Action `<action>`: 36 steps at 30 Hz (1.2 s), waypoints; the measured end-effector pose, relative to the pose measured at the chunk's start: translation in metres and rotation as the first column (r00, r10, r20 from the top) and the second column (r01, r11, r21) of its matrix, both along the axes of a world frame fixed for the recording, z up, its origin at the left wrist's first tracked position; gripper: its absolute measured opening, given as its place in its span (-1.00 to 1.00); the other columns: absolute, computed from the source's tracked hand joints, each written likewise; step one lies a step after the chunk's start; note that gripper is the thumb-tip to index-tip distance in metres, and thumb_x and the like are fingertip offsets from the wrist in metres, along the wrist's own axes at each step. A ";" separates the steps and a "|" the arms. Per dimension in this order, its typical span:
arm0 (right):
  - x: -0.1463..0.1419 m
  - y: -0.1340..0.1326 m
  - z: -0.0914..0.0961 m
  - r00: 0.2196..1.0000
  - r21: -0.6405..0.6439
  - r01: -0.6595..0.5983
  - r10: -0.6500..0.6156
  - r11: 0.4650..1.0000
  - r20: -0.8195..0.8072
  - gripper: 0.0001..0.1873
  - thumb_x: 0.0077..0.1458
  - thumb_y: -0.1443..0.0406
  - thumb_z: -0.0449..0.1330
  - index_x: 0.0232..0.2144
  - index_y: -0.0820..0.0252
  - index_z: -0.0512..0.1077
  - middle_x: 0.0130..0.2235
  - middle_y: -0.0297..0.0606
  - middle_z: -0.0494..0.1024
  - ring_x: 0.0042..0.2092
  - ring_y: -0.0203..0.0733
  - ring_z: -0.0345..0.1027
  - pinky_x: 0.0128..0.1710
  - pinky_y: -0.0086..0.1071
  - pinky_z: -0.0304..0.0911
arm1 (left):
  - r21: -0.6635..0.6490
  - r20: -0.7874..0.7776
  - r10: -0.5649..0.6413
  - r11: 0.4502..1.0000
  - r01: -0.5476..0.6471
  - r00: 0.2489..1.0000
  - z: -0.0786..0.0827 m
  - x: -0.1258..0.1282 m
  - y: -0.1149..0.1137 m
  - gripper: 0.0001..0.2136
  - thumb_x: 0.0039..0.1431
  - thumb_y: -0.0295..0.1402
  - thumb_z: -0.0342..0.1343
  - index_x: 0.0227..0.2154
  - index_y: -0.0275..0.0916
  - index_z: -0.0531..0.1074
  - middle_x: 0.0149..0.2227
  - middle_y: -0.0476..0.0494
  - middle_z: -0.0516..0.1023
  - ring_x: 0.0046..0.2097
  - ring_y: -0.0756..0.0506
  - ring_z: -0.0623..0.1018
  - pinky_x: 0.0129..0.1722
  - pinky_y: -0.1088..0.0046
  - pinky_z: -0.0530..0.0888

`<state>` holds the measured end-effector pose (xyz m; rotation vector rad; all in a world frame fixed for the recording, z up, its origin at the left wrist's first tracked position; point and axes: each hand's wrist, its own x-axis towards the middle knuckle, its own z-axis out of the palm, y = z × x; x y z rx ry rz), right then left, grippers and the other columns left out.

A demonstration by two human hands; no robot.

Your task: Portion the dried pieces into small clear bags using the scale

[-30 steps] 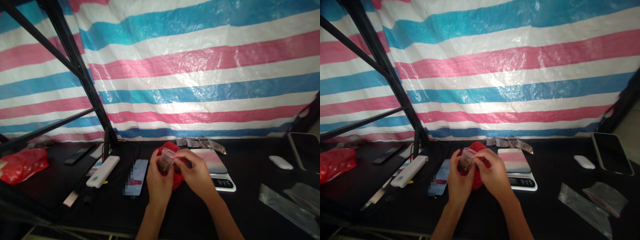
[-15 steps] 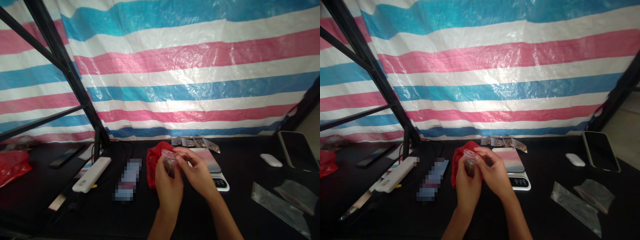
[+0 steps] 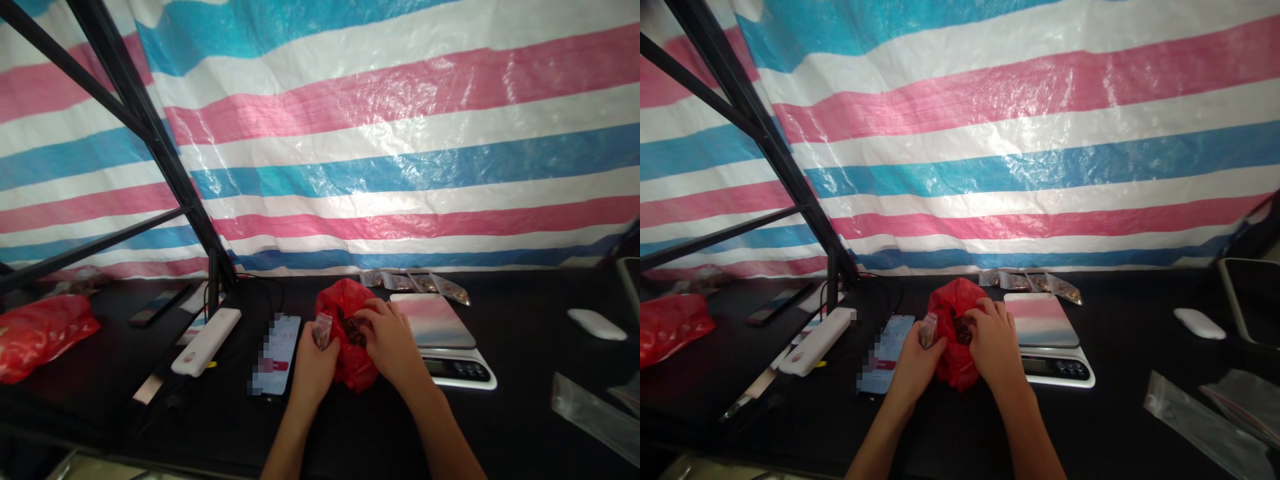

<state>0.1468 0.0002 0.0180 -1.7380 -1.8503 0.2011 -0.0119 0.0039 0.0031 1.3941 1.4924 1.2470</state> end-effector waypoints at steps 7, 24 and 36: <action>0.002 0.004 -0.003 0.998 0.001 0.012 -0.012 1.000 -0.069 -0.71 0.19 0.40 0.18 -0.05 0.10 0.53 -0.02 -0.22 0.62 0.12 0.04 0.31 0.18 -0.04 0.02 | -0.025 0.222 -0.175 0.982 0.185 0.959 0.014 -0.003 -0.007 -0.89 -0.04 -0.50 0.12 -0.44 -0.18 0.34 -0.49 0.11 0.37 -0.44 0.01 0.37 -0.41 0.53 0.32; 0.011 -0.011 -0.004 0.981 -0.045 0.072 -0.063 0.996 0.183 -0.72 0.21 0.39 0.12 -0.08 0.11 0.55 0.02 -0.16 0.61 0.23 0.18 0.19 0.22 0.04 -0.08 | 0.001 0.240 -0.087 0.996 0.089 0.967 0.004 0.006 0.008 -0.92 -0.03 -0.44 0.17 -0.41 -0.23 0.51 -0.43 0.03 0.53 -0.33 -0.05 0.46 -0.28 0.49 0.37; 0.005 -0.011 -0.001 0.988 -0.038 0.061 -0.055 0.997 0.141 -0.69 0.06 0.53 0.10 -0.24 0.15 0.53 -0.03 -0.12 0.62 0.15 0.17 0.22 0.14 0.03 0.00 | -0.089 0.528 -0.142 0.971 0.221 0.838 0.008 0.020 -0.003 -0.75 -0.07 -0.48 0.15 -0.27 -0.29 0.57 -0.36 -0.05 0.62 -0.34 -0.04 0.52 -0.28 0.49 0.43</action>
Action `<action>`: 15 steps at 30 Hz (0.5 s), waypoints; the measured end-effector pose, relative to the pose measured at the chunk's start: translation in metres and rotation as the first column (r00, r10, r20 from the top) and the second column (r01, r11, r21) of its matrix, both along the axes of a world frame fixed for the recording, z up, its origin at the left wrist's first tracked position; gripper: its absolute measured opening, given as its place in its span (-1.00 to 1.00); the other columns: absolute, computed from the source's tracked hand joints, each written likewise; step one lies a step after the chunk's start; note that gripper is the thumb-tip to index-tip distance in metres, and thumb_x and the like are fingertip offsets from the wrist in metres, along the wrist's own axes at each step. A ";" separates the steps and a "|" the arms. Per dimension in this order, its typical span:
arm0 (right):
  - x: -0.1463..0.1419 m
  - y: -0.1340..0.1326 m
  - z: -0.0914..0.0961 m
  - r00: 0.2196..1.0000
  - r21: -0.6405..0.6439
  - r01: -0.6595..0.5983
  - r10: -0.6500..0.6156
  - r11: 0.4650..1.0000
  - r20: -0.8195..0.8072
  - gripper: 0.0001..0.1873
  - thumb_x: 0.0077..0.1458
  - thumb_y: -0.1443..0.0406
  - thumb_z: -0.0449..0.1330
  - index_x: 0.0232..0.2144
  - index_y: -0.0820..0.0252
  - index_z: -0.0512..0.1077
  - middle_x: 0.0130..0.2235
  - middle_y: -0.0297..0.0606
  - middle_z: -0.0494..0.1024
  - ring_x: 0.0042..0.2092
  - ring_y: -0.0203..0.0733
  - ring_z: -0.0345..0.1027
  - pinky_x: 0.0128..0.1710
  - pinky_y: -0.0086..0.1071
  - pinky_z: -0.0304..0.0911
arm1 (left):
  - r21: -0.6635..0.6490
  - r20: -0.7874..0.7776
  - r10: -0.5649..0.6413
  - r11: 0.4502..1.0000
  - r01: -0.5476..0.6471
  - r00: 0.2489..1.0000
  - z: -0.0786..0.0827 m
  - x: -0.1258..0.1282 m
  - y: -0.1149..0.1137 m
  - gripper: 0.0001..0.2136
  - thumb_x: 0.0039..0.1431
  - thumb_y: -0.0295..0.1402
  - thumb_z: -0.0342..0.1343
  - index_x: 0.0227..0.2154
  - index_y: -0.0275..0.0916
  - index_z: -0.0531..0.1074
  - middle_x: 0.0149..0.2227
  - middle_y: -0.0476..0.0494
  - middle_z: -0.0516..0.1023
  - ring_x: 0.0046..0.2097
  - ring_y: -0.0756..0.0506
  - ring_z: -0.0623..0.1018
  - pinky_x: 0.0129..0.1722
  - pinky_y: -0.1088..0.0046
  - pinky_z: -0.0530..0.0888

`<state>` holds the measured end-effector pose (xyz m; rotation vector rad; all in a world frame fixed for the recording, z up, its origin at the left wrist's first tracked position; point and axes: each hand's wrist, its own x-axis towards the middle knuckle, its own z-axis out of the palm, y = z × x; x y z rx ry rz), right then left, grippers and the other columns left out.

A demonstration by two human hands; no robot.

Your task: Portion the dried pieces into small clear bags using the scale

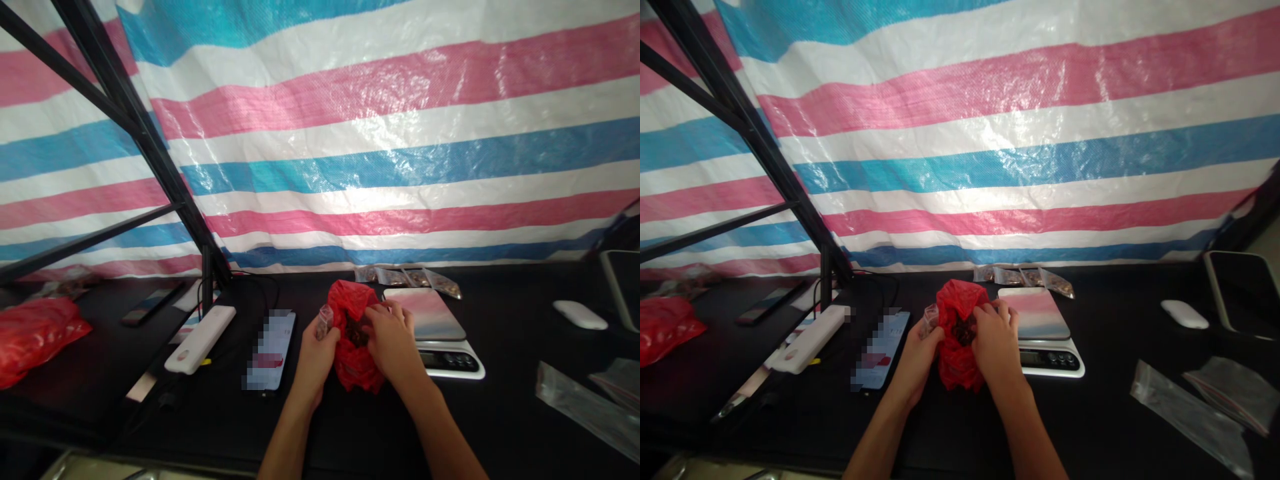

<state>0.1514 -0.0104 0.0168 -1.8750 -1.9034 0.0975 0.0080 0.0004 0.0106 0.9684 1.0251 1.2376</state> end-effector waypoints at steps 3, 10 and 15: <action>0.000 0.000 0.000 0.998 0.017 -0.042 0.042 0.999 -0.035 -0.62 -0.01 0.57 0.11 -0.23 0.12 0.54 -0.05 -0.15 0.63 0.16 0.17 0.20 0.13 0.02 -0.01 | -0.050 0.101 0.026 0.999 -0.021 0.995 0.000 0.003 -0.002 -0.78 -0.14 -0.48 0.15 -0.34 -0.28 0.51 -0.43 0.00 0.56 -0.41 0.00 0.48 -0.34 0.52 0.40; -0.001 0.004 0.002 0.954 -0.059 -0.072 0.051 0.996 -0.294 -0.73 0.07 0.45 0.19 -0.25 0.05 0.61 -0.15 -0.24 0.67 0.11 0.05 0.31 0.17 0.00 0.00 | -0.033 0.062 0.108 0.994 -0.106 0.992 0.002 0.005 -0.002 -0.78 -0.12 -0.37 0.16 -0.32 -0.26 0.45 -0.42 -0.02 0.55 -0.40 -0.05 0.52 -0.34 0.46 0.42; 0.009 0.007 0.005 0.872 -0.047 -0.112 0.076 0.993 -0.484 -0.73 0.11 0.36 0.18 -0.16 0.08 0.61 -0.13 -0.23 0.68 0.03 0.01 0.45 0.14 -0.05 0.17 | 0.077 -0.103 0.209 0.976 -0.202 0.972 -0.001 0.001 0.002 -0.85 -0.06 -0.41 0.23 -0.36 -0.22 0.46 -0.40 0.03 0.50 -0.33 -0.04 0.49 -0.25 0.45 0.40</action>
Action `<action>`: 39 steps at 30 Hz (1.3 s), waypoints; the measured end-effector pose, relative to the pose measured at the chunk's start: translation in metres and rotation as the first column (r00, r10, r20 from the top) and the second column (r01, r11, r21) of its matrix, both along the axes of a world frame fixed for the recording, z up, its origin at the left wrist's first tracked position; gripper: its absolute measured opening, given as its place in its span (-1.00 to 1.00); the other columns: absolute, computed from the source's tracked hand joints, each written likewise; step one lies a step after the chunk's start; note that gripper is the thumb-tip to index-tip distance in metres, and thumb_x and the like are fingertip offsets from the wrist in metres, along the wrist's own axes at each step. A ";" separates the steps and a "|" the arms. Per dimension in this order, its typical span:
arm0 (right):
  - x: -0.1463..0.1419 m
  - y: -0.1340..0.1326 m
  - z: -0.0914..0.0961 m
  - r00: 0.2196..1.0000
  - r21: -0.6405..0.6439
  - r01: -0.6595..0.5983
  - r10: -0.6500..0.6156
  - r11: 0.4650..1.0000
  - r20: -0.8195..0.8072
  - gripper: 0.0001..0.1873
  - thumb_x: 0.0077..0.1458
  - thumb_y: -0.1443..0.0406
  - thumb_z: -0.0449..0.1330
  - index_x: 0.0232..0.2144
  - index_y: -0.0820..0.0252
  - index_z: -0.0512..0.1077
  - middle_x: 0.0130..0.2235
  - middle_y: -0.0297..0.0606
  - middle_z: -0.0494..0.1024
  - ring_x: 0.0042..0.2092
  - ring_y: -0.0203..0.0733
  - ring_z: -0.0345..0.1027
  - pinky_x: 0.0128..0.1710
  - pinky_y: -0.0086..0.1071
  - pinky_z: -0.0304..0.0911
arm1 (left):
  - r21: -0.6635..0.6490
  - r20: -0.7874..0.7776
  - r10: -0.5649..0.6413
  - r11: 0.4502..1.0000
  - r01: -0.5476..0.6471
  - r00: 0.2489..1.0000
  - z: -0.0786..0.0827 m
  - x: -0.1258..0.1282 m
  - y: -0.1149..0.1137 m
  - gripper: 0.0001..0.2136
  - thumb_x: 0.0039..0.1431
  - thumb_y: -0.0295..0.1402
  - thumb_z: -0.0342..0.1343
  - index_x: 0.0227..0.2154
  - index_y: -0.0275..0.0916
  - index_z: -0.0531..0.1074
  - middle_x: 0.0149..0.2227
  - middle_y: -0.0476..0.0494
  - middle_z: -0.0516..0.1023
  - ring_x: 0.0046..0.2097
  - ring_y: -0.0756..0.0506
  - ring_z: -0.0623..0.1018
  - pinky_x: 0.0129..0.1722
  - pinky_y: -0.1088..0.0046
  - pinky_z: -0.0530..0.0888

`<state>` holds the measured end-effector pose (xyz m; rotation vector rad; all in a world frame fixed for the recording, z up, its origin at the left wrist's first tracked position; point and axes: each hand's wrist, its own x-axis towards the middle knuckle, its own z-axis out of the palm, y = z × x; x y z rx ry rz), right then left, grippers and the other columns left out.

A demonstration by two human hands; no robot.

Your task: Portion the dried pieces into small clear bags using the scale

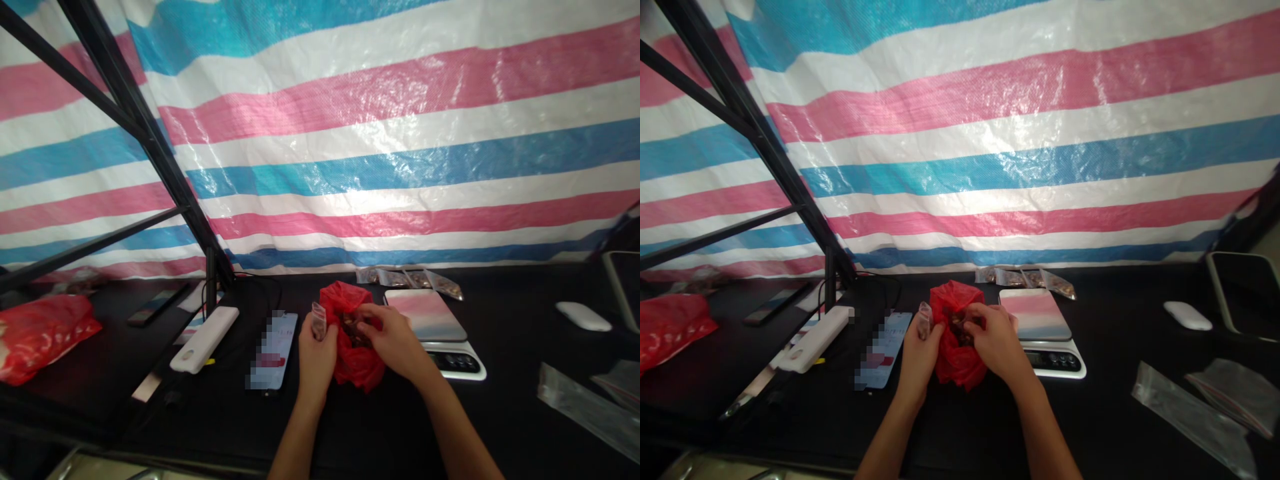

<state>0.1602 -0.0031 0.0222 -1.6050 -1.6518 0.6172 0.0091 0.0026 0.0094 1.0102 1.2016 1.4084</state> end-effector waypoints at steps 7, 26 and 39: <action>0.009 -0.008 0.013 0.972 0.176 -0.089 0.124 0.980 -0.201 -0.65 0.13 0.32 0.20 -0.03 0.06 0.59 -0.01 -0.19 0.66 0.06 -0.01 0.47 0.18 -0.07 0.27 | 0.260 -0.425 0.155 0.965 -0.043 0.892 -0.008 0.000 -0.001 -0.91 0.10 -0.44 0.19 -0.39 -0.17 0.37 -0.38 0.04 0.40 -0.33 -0.04 0.44 -0.28 0.46 0.34; -0.024 -0.011 0.018 0.954 0.501 -0.267 0.155 0.823 0.255 -0.46 0.19 0.53 -0.01 0.04 0.05 0.57 0.03 -0.15 0.62 0.08 -0.05 0.46 0.12 -0.11 0.31 | 0.235 -0.508 0.150 0.971 -0.031 0.848 -0.004 0.000 -0.004 -0.86 0.06 -0.51 0.21 -0.47 -0.16 0.39 -0.35 -0.01 0.40 -0.30 -0.09 0.46 -0.26 0.41 0.36; 0.014 -0.008 0.009 0.946 0.048 -0.162 0.141 0.986 0.291 -0.47 -0.08 0.60 0.05 -0.19 0.09 0.63 -0.08 -0.22 0.60 -0.07 -0.06 0.49 -0.02 -0.24 0.29 | 0.101 -0.615 0.127 0.992 -0.082 0.779 -0.002 -0.007 -0.007 -0.78 0.07 -0.49 0.18 -0.53 -0.11 0.24 -0.40 -0.02 0.35 -0.34 -0.12 0.42 -0.30 0.38 0.26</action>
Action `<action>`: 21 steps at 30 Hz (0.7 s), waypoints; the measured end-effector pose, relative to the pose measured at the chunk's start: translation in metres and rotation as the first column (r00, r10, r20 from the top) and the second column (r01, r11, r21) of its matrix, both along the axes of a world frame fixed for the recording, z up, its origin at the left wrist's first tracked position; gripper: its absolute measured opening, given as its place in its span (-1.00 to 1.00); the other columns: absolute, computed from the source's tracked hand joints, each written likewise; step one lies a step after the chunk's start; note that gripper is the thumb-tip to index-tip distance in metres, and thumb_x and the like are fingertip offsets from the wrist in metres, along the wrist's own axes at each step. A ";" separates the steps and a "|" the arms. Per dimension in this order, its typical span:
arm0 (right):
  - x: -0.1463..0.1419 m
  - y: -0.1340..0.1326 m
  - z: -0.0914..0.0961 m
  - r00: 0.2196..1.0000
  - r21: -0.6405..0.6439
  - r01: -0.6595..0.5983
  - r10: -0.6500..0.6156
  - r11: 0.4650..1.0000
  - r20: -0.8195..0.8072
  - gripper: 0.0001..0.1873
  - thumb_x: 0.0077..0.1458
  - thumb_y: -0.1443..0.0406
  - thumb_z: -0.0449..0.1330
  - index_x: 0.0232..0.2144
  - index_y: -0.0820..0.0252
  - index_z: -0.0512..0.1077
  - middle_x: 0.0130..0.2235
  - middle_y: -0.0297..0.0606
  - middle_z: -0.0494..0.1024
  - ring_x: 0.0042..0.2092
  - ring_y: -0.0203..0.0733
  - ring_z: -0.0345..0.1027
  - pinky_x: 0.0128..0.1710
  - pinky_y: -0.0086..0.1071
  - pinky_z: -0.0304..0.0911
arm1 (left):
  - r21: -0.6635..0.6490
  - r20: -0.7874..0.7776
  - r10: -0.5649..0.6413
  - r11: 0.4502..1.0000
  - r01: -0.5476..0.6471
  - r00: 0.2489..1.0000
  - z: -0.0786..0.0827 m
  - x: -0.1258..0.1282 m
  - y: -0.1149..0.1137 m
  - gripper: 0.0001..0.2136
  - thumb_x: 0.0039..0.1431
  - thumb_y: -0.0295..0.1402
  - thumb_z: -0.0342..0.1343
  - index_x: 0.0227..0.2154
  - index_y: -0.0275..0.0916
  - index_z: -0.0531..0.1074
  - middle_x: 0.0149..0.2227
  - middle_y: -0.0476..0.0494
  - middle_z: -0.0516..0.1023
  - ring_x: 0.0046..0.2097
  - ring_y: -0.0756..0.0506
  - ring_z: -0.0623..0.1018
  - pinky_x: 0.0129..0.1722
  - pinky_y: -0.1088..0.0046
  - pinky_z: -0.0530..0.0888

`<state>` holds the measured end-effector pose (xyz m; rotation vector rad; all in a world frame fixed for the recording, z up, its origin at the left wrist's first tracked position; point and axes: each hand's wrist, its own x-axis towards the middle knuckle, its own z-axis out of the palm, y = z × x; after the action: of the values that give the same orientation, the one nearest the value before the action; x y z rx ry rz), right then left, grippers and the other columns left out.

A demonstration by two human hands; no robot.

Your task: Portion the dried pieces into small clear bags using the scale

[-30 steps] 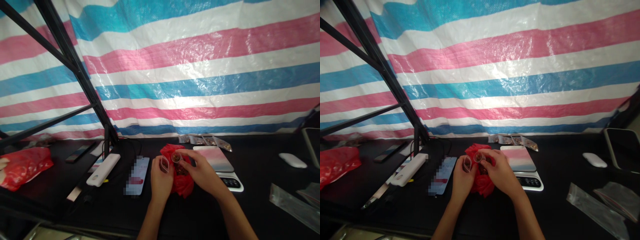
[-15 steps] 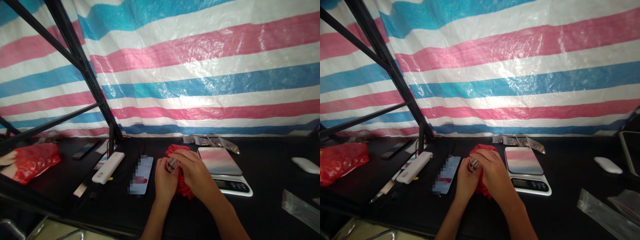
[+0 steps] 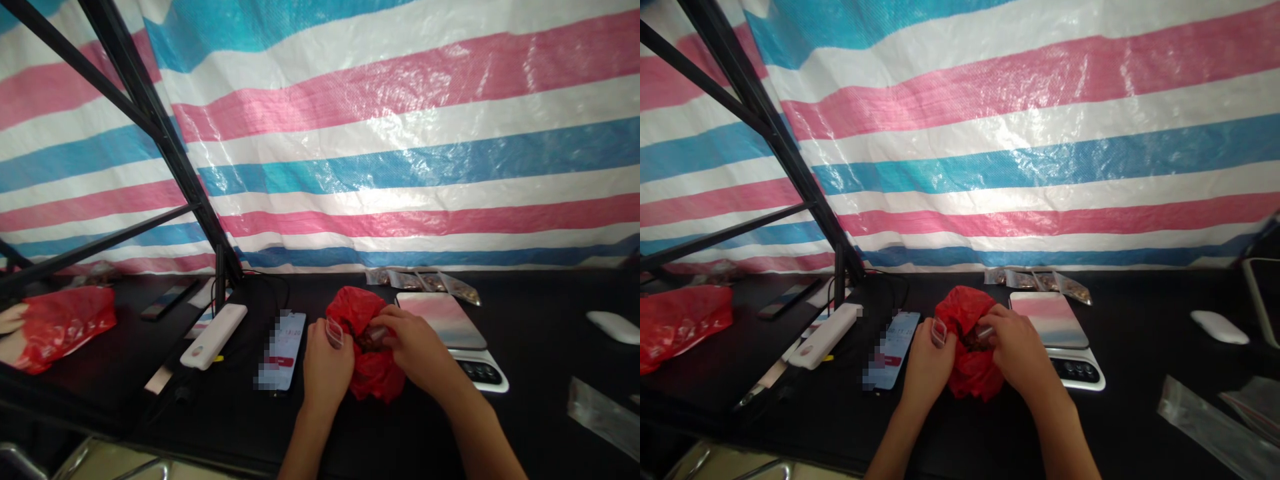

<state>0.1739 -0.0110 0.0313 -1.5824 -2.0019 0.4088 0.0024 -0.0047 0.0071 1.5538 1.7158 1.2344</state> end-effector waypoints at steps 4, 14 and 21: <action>-0.008 0.001 -0.002 0.997 -0.016 0.037 -0.036 0.999 0.075 -0.52 -0.06 0.60 0.06 -0.25 0.08 0.62 -0.10 -0.25 0.61 -0.09 -0.08 0.50 -0.05 -0.26 0.25 | -0.093 0.095 -0.116 0.988 0.125 0.989 0.002 0.002 -0.002 -0.83 0.08 -0.52 0.12 -0.48 -0.12 0.27 -0.45 0.00 0.42 -0.38 -0.09 0.44 -0.32 0.41 0.28; -0.012 0.007 -0.007 0.904 -0.100 0.044 -0.082 0.994 -0.420 -0.58 -0.02 0.55 0.11 -0.18 0.15 0.60 -0.11 -0.18 0.62 -0.08 -0.09 0.52 -0.02 -0.25 0.36 | -0.065 0.259 -0.100 0.991 0.121 0.961 0.003 0.001 0.004 -0.83 0.11 -0.51 0.09 -0.50 -0.15 0.26 -0.52 0.10 0.35 -0.45 -0.02 0.38 -0.39 0.49 0.29; -0.015 0.003 0.004 0.760 -0.080 -0.061 -0.006 0.995 -0.650 -0.65 0.04 0.41 0.20 -0.09 0.15 0.55 -0.08 -0.18 0.62 -0.08 -0.10 0.54 -0.01 -0.20 0.42 | 0.066 0.025 -0.135 0.989 0.133 0.991 -0.005 -0.002 -0.002 -0.83 0.22 -0.35 0.09 -0.48 -0.15 0.27 -0.49 0.07 0.36 -0.43 -0.04 0.39 -0.39 0.47 0.26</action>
<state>0.1590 -0.0079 0.0351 -1.2204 -1.4697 0.9400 0.0000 -0.0063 0.0026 1.6513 1.5400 1.2488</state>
